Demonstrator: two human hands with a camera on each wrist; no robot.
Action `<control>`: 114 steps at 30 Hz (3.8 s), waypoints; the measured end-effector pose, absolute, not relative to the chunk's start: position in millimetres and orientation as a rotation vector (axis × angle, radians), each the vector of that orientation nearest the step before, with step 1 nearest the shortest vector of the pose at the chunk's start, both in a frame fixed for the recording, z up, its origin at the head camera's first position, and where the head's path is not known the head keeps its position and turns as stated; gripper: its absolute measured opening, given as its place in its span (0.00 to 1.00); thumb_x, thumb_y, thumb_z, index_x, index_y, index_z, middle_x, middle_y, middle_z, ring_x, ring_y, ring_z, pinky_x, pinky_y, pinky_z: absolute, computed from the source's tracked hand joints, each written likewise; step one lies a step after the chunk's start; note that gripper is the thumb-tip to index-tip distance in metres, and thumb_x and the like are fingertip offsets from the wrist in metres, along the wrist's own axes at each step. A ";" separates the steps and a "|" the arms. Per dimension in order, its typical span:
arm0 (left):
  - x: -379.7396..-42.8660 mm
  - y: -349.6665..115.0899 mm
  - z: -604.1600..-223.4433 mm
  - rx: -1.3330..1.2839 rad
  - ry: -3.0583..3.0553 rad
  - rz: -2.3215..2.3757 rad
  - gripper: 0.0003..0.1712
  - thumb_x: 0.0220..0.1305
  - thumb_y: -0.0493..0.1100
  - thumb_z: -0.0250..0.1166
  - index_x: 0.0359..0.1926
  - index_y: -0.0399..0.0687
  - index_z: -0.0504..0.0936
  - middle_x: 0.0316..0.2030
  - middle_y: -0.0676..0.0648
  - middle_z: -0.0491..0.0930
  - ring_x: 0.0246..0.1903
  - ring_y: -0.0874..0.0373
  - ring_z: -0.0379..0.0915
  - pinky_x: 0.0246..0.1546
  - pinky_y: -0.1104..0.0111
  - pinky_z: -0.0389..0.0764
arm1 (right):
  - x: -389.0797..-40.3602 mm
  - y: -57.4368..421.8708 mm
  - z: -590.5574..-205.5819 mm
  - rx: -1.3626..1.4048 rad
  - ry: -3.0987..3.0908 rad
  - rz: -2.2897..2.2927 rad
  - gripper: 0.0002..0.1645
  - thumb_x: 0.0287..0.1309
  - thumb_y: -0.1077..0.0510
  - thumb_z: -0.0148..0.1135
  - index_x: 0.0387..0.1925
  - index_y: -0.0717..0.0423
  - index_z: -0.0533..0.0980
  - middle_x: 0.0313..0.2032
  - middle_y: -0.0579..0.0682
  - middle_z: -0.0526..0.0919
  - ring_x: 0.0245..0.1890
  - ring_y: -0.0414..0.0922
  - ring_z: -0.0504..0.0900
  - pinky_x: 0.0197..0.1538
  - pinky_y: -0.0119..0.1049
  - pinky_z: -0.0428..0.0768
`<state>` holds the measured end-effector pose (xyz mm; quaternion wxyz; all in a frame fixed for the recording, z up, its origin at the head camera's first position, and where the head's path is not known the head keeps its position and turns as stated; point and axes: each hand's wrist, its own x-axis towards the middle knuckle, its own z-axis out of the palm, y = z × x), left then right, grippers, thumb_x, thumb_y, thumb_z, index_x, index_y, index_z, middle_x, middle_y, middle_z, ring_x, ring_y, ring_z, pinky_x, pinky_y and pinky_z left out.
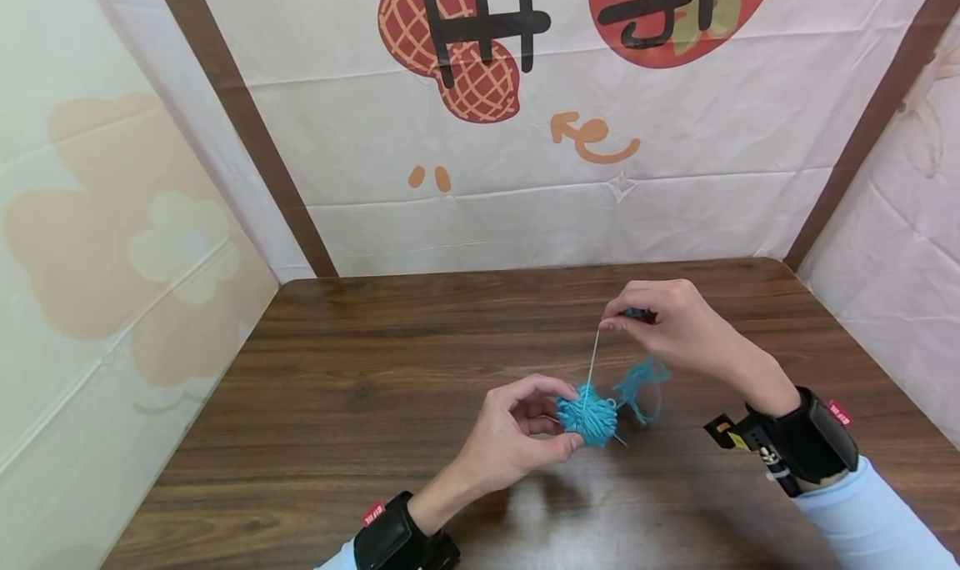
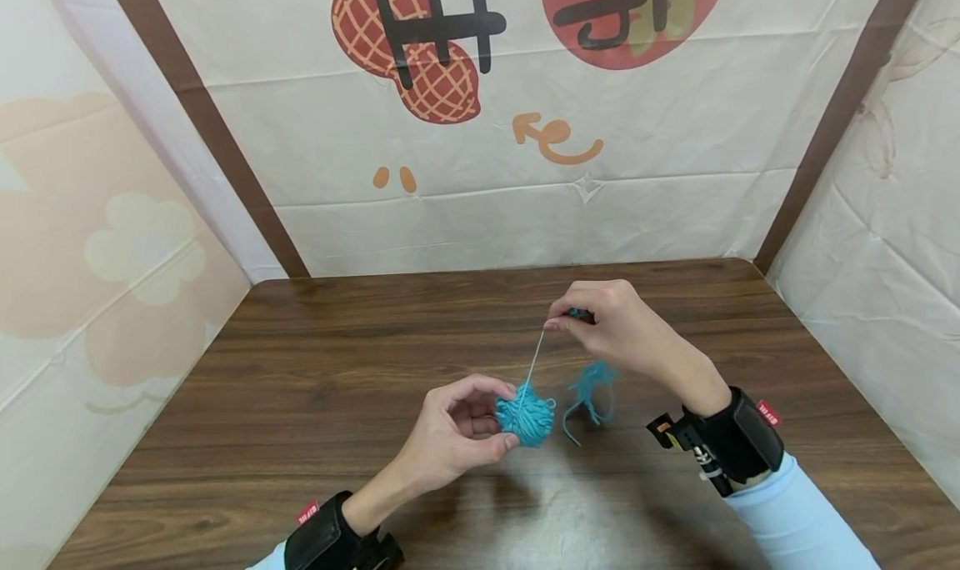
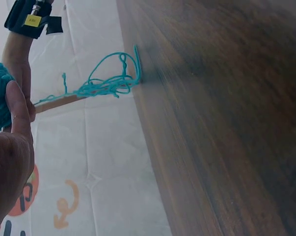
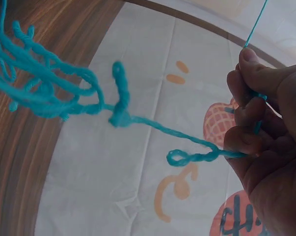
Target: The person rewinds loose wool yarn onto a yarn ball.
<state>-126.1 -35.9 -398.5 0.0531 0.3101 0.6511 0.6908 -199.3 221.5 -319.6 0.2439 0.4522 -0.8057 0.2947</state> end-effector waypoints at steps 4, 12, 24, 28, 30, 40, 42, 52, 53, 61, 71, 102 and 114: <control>-125.4 -35.2 -398.8 0.968 1.963 2.104 0.22 0.55 0.30 0.72 0.52 0.37 0.80 0.47 0.32 0.82 0.42 0.65 0.83 0.44 0.70 0.88 | -205.1 226.0 -323.0 1.181 -2.223 0.786 0.17 0.47 0.71 0.76 0.33 0.47 0.86 0.28 0.36 0.84 0.21 0.29 0.67 0.26 0.19 0.65; -126.2 -35.5 -398.9 1.002 1.864 2.186 0.23 0.54 0.28 0.71 0.52 0.30 0.76 0.52 0.26 0.79 0.43 0.64 0.84 0.44 0.68 0.89 | -216.2 235.5 -332.8 1.117 -2.249 0.762 0.14 0.48 0.73 0.75 0.34 0.53 0.87 0.27 0.39 0.85 0.20 0.29 0.68 0.25 0.20 0.66; -129.5 -36.6 -395.6 0.782 1.684 2.444 0.23 0.57 0.30 0.71 0.52 0.39 0.73 0.48 0.52 0.83 0.45 0.61 0.85 0.45 0.69 0.88 | -217.6 241.9 -342.6 1.110 -2.486 0.756 0.09 0.56 0.67 0.72 0.33 0.50 0.87 0.29 0.39 0.87 0.22 0.29 0.73 0.25 0.25 0.72; -130.3 -36.1 -394.9 0.620 1.740 2.524 0.23 0.58 0.31 0.71 0.52 0.42 0.73 0.47 0.50 0.81 0.44 0.59 0.85 0.46 0.65 0.89 | -206.7 239.0 -341.1 1.204 -2.728 0.744 0.07 0.62 0.64 0.68 0.34 0.48 0.87 0.30 0.39 0.88 0.25 0.29 0.77 0.27 0.26 0.76; -131.4 -35.8 -395.0 0.548 1.789 2.557 0.24 0.58 0.30 0.71 0.53 0.40 0.73 0.47 0.49 0.79 0.45 0.57 0.85 0.46 0.64 0.89 | -198.8 233.9 -339.6 1.270 -2.815 0.730 0.07 0.64 0.62 0.67 0.34 0.48 0.87 0.30 0.39 0.87 0.25 0.29 0.78 0.28 0.26 0.78; -137.9 -35.8 -392.3 0.342 2.084 2.612 0.24 0.58 0.31 0.74 0.54 0.41 0.77 0.49 0.43 0.78 0.38 0.58 0.85 0.43 0.69 0.89 | -148.7 191.7 -327.8 1.516 -2.816 0.622 0.10 0.63 0.63 0.67 0.30 0.43 0.84 0.26 0.32 0.81 0.26 0.25 0.73 0.31 0.22 0.77; -137.5 -35.5 -392.4 0.349 2.145 2.588 0.23 0.57 0.31 0.74 0.53 0.43 0.78 0.49 0.43 0.79 0.38 0.57 0.85 0.42 0.69 0.89 | -141.3 186.4 -324.6 1.532 -2.777 0.591 0.10 0.63 0.62 0.67 0.30 0.42 0.83 0.26 0.30 0.78 0.26 0.24 0.72 0.32 0.21 0.75; -134.7 -35.0 -396.0 0.508 2.457 2.318 0.23 0.56 0.34 0.76 0.52 0.51 0.81 0.45 0.44 0.84 0.38 0.56 0.86 0.40 0.68 0.89 | -128.7 177.5 -316.2 1.554 -2.522 0.553 0.11 0.59 0.63 0.70 0.30 0.42 0.80 0.28 0.31 0.76 0.26 0.23 0.70 0.31 0.16 0.72; -134.2 -34.9 -396.5 0.527 2.470 2.291 0.23 0.56 0.34 0.76 0.52 0.52 0.82 0.45 0.45 0.84 0.38 0.56 0.86 0.40 0.68 0.89 | -129.1 177.4 -316.3 1.555 -2.487 0.556 0.11 0.58 0.63 0.71 0.31 0.42 0.80 0.28 0.32 0.76 0.27 0.23 0.70 0.32 0.16 0.72; -133.2 -33.2 -398.8 0.652 2.488 2.141 0.23 0.55 0.31 0.75 0.52 0.51 0.83 0.47 0.47 0.83 0.39 0.55 0.85 0.41 0.68 0.89 | -137.0 179.3 -316.5 1.478 -2.316 0.609 0.12 0.54 0.64 0.74 0.33 0.43 0.83 0.27 0.33 0.74 0.24 0.26 0.69 0.29 0.13 0.67; -131.2 -31.5 -400.4 0.806 2.452 2.060 0.24 0.54 0.30 0.74 0.52 0.52 0.84 0.44 0.46 0.85 0.38 0.58 0.85 0.41 0.68 0.89 | -157.7 188.5 -320.2 1.387 -2.283 0.660 0.12 0.52 0.66 0.76 0.35 0.48 0.86 0.28 0.34 0.77 0.22 0.24 0.64 0.25 0.14 0.66; -124.5 -33.0 -398.7 0.815 2.304 2.048 0.23 0.54 0.30 0.74 0.50 0.51 0.83 0.40 0.43 0.86 0.37 0.62 0.85 0.40 0.66 0.90 | -188.7 209.3 -325.4 1.347 -2.241 0.788 0.13 0.54 0.69 0.73 0.35 0.47 0.86 0.29 0.39 0.84 0.21 0.26 0.68 0.25 0.17 0.67; -123.5 -31.0 -397.2 0.836 2.268 2.027 0.22 0.55 0.31 0.74 0.50 0.52 0.83 0.42 0.43 0.85 0.39 0.59 0.85 0.43 0.66 0.89 | -196.0 218.3 -326.2 1.279 -2.271 0.790 0.04 0.62 0.62 0.70 0.36 0.49 0.87 0.30 0.38 0.84 0.22 0.27 0.70 0.25 0.18 0.66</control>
